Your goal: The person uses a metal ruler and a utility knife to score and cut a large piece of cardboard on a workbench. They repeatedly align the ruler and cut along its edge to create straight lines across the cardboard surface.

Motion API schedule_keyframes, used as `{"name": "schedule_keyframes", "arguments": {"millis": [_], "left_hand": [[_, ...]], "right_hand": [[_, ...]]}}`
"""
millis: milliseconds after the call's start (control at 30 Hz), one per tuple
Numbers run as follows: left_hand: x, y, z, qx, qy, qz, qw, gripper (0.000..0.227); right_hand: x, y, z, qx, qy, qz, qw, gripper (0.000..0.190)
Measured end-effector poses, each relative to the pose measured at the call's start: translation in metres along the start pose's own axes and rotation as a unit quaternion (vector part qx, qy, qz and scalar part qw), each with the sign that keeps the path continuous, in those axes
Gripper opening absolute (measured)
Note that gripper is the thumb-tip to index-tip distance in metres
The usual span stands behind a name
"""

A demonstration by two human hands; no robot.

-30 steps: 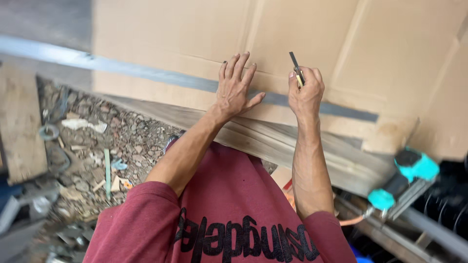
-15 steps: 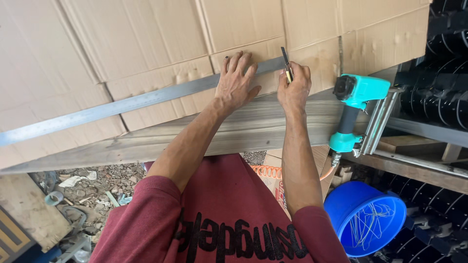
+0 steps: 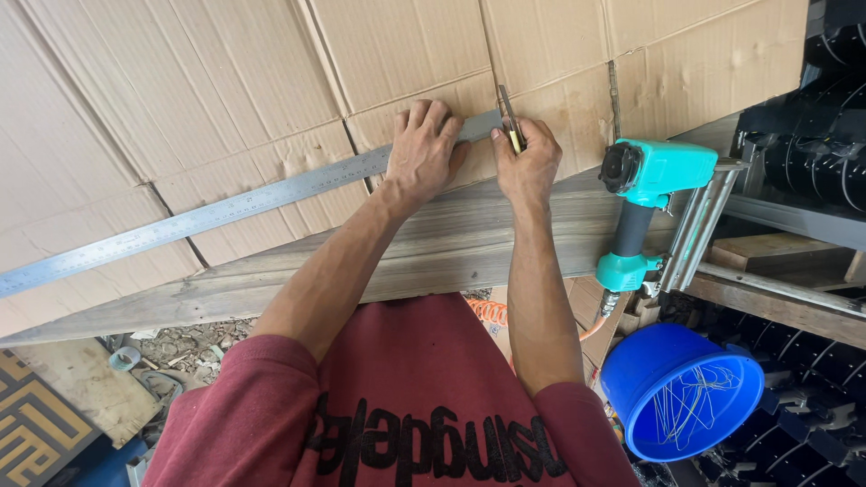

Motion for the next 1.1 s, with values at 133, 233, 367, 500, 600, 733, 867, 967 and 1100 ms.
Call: {"name": "schedule_keyframes", "arguments": {"millis": [133,233,367,500,600,733,867,967,1100], "left_hand": [[0.000,-0.001,-0.001,0.003,-0.014,-0.010,1.000,0.035],[0.003,0.002,0.000,-0.011,-0.017,-0.046,0.999,0.036],[-0.003,0.000,0.000,-0.010,-0.015,-0.051,0.999,0.035],[-0.005,0.001,-0.001,-0.008,-0.013,-0.055,0.998,0.036],[-0.004,0.003,-0.001,-0.010,-0.007,-0.061,0.998,0.032],[-0.004,0.006,-0.001,-0.016,0.000,-0.065,0.998,0.034],[-0.007,0.004,-0.001,-0.016,0.001,-0.064,0.998,0.036],[-0.005,0.005,-0.001,-0.017,0.005,-0.068,0.998,0.036],[-0.002,0.005,-0.003,-0.016,0.003,-0.069,0.998,0.034]], "right_hand": [[0.003,-0.001,0.002,-0.007,0.010,0.004,1.000,0.017],[0.004,0.001,0.006,-0.007,0.010,0.013,1.000,0.016],[0.006,0.000,0.009,-0.012,0.017,0.011,1.000,0.016],[0.005,0.002,0.005,-0.019,0.016,0.011,1.000,0.016],[0.005,0.003,0.008,-0.021,0.019,0.011,1.000,0.015],[0.005,0.003,0.007,-0.021,0.020,0.006,1.000,0.015],[0.005,0.002,0.007,-0.017,0.019,0.008,1.000,0.015],[0.004,0.003,0.006,-0.017,0.021,0.005,1.000,0.015],[0.004,0.002,0.007,-0.015,0.021,0.007,1.000,0.015]]}}
Point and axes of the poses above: each hand's wrist, its own y-axis towards the middle knuckle, its own x-axis out of the back of the hand, z = x × y, the point moved 2 cm from there along y, towards the middle knuckle, and after that the axes turned 7 degrees about -x, right-handed, at the moved point
